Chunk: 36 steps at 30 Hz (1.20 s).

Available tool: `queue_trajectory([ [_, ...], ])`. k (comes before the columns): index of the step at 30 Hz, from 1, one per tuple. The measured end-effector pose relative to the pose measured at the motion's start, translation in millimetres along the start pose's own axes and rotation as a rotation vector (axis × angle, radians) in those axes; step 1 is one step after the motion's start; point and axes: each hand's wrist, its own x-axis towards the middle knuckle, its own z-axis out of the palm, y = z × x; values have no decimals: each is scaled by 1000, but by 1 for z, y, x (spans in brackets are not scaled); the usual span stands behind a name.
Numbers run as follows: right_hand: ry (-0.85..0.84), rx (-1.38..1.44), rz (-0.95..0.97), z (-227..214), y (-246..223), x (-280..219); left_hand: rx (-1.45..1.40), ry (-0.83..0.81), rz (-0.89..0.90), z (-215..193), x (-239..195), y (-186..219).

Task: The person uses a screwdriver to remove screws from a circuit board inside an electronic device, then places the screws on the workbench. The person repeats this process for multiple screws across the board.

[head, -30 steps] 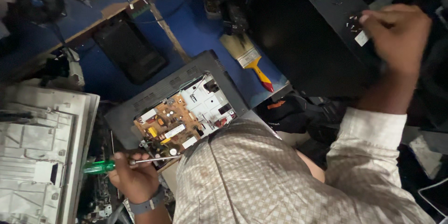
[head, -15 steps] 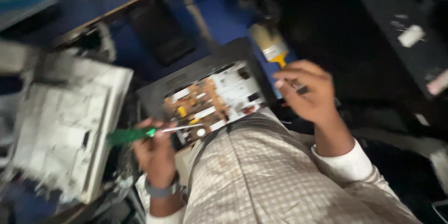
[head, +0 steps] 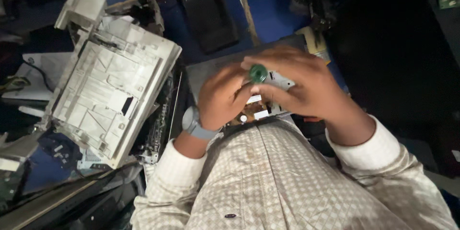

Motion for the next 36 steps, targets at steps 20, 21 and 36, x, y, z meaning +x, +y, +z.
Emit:
queue_trajectory([
  [20, 190, -93, 156, 17, 68, -23, -46, 12, 54, 56, 37, -56],
  [21, 188, -82, 165, 17, 69, -23, -50, -1, 50, 56, 37, -56],
  [36, 180, -78, 175, 13, 70, -23, -64, -11, 54, 58, 40, -57],
])
